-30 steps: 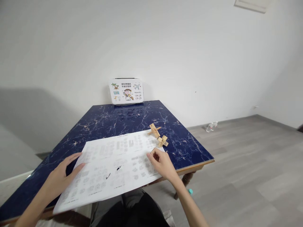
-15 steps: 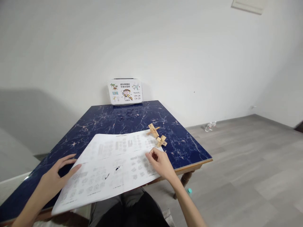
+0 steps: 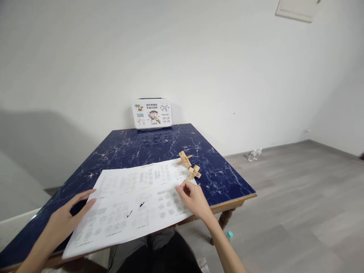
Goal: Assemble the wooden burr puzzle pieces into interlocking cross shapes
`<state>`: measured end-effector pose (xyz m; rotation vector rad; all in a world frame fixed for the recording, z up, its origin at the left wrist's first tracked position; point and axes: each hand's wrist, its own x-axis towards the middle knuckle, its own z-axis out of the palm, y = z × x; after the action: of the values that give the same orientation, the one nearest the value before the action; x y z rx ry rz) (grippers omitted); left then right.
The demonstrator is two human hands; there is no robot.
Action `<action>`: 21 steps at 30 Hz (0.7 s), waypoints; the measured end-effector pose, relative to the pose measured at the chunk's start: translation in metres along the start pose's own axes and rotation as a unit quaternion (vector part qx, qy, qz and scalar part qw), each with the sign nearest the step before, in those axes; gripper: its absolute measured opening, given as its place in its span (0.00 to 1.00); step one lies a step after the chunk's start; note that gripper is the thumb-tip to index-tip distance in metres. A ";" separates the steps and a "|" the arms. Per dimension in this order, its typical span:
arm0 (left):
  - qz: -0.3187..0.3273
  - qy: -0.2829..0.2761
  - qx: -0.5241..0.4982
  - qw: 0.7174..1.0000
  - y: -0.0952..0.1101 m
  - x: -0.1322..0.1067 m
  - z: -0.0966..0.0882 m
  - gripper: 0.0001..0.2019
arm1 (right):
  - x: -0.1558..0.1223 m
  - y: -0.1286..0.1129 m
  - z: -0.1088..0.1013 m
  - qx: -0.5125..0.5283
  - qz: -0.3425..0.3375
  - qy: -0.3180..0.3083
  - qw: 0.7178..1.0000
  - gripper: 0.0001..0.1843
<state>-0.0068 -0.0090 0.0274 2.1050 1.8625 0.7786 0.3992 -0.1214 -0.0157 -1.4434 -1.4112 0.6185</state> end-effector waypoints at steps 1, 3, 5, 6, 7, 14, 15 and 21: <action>-0.004 -0.003 0.003 1.000 0.000 0.000 0.000 0.31 | 0.000 0.000 0.000 0.003 -0.001 0.000 1.000 0.20; -0.012 -0.011 0.012 1.000 0.001 0.000 -0.001 0.31 | 0.000 -0.001 0.000 0.006 -0.001 0.000 1.000 0.20; -0.016 -0.016 0.020 1.000 0.001 0.000 -0.001 0.32 | 0.000 -0.001 0.000 0.006 -0.002 0.002 1.000 0.19; -0.015 -0.018 0.023 0.999 0.000 0.000 -0.001 0.32 | 0.000 0.000 0.000 0.006 -0.002 0.002 1.000 0.19; -0.014 -0.019 0.026 0.999 0.000 0.000 -0.001 0.32 | 0.000 0.000 0.000 0.006 -0.002 0.003 1.000 0.19; -0.006 -0.014 0.024 1.000 -0.006 0.000 0.001 0.31 | -0.002 0.000 0.000 -0.007 -0.006 0.008 1.000 0.19; -0.004 -0.011 0.021 1.000 -0.007 0.000 0.002 0.31 | -0.002 0.000 0.002 -0.014 -0.008 0.007 1.000 0.19; 0.010 0.003 0.014 1.000 -0.011 -0.002 0.004 0.29 | 0.016 -0.006 0.024 0.039 -0.006 0.000 0.999 0.10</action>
<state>-0.0138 -0.0084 0.0181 2.1432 1.8689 0.7671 0.3787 -0.1004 -0.0153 -1.3721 -1.3809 0.6591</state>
